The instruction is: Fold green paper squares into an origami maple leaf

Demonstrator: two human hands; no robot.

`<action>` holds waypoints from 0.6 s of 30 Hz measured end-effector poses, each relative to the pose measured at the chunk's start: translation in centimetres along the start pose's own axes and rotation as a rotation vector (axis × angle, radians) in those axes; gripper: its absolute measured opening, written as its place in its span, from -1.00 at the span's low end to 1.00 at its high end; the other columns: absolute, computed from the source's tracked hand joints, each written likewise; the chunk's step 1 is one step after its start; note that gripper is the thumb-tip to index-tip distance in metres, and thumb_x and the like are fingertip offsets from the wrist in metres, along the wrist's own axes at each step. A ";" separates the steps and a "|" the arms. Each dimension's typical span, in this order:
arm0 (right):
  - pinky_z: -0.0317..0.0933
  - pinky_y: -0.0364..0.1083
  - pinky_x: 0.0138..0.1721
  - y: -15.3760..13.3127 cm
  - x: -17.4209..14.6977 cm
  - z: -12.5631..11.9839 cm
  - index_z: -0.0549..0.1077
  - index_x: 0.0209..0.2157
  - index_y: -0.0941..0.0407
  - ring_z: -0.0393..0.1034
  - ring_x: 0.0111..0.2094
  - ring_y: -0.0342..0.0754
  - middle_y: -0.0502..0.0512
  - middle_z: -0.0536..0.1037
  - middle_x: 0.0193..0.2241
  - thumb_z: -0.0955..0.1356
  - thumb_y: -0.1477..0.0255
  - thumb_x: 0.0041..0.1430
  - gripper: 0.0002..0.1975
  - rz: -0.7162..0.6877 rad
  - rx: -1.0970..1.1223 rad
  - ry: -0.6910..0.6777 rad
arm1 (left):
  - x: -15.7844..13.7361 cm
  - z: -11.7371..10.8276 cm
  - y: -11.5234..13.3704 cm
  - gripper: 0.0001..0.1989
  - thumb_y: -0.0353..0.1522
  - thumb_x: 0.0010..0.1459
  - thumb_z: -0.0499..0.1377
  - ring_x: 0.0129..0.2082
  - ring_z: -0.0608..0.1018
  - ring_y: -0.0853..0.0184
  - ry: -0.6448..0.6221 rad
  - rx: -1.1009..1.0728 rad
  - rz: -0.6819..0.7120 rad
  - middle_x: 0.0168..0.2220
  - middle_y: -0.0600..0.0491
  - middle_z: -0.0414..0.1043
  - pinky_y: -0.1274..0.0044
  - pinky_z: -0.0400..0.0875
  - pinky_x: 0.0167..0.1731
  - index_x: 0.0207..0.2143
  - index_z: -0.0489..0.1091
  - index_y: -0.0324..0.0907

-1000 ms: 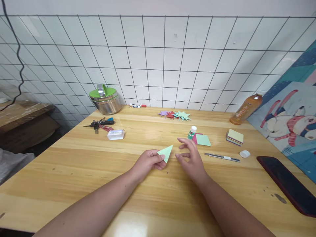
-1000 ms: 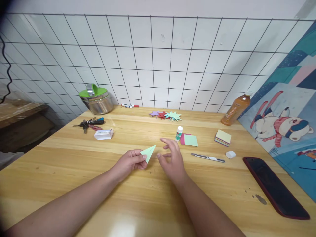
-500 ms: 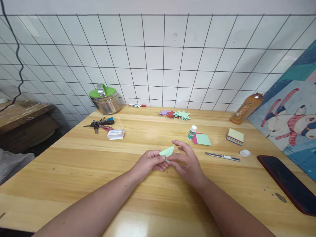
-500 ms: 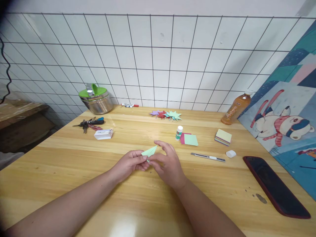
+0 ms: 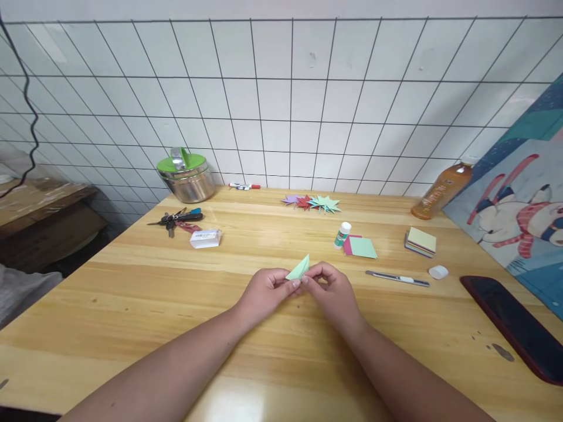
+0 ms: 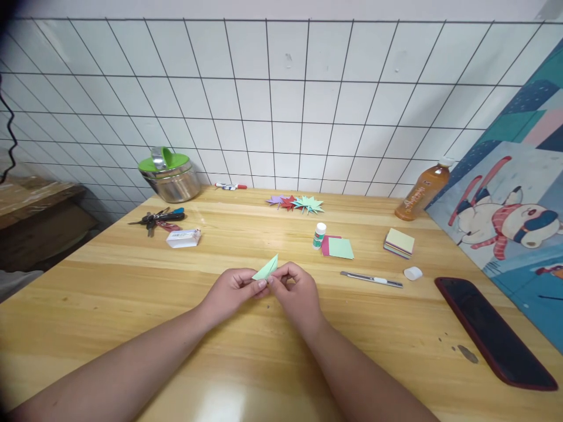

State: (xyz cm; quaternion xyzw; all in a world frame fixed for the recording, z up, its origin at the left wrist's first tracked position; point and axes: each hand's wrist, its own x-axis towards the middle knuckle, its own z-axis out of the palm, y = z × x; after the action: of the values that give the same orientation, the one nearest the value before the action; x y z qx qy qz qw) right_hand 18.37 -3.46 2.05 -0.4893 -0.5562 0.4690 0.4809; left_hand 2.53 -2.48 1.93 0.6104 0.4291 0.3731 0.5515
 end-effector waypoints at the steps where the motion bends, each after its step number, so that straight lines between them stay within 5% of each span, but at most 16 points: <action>1: 0.18 -0.17 -0.48 0.0 0.0 0.0 0.39 -0.51 0.12 0.27 -0.52 -0.14 -0.02 0.39 -0.57 0.38 0.34 -0.04 -0.85 -0.006 -0.029 0.011 | 0.0 0.0 0.1 -0.73 -0.20 0.00 0.20 -0.52 0.44 0.40 0.007 0.010 -0.006 -0.56 0.09 0.43 0.60 0.30 -0.47 -0.50 0.46 -0.26; 6: -0.01 -0.19 -0.59 0.1 -0.2 0.5 0.39 -0.56 0.10 0.05 -0.64 -0.20 -0.11 0.24 -0.70 0.36 0.34 -0.06 -0.86 0.010 -0.196 0.097 | -0.1 0.3 0.7 -0.70 -0.18 -0.03 0.20 -0.57 0.42 0.40 0.014 -0.001 -0.041 -0.62 0.11 0.39 0.61 0.28 -0.52 -0.56 0.42 -0.25; 13: -0.03 -0.19 -0.62 0.0 -0.6 1.1 0.39 -0.53 0.09 0.05 -0.67 -0.20 -0.12 0.24 -0.73 0.35 0.33 -0.04 -0.88 0.037 -0.202 0.154 | -0.1 0.5 1.1 -0.74 -0.22 -0.06 0.23 -0.60 0.37 0.44 0.013 -0.128 -0.067 -0.65 0.14 0.35 0.61 0.24 -0.53 -0.61 0.41 -0.25; 16: 0.07 -0.20 -0.61 -0.2 -0.5 1.2 0.36 -0.40 0.09 0.17 -0.63 -0.20 -0.08 0.35 -0.61 0.36 0.33 -0.04 -0.84 0.011 -0.099 0.151 | -0.1 0.6 1.1 -0.75 -0.23 -0.05 0.22 -0.59 0.38 0.44 0.035 -0.129 -0.049 -0.64 0.14 0.36 0.61 0.25 -0.51 -0.60 0.41 -0.24; 18: 0.19 -0.19 -0.56 -0.2 -0.5 1.2 0.29 -0.20 0.07 0.30 -0.55 -0.18 0.00 0.45 -0.39 0.39 0.33 -0.07 -0.65 0.016 0.030 0.143 | -0.2 0.5 1.1 -0.76 -0.23 -0.05 0.22 -0.58 0.40 0.43 0.058 -0.117 -0.036 -0.63 0.13 0.37 0.60 0.26 -0.50 -0.58 0.42 -0.24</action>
State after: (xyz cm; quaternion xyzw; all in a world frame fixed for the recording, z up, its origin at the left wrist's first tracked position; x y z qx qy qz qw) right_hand 17.23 -3.98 2.12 -0.5189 -0.5094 0.4449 0.5228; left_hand 3.05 -2.86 2.95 0.5580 0.4335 0.4052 0.5802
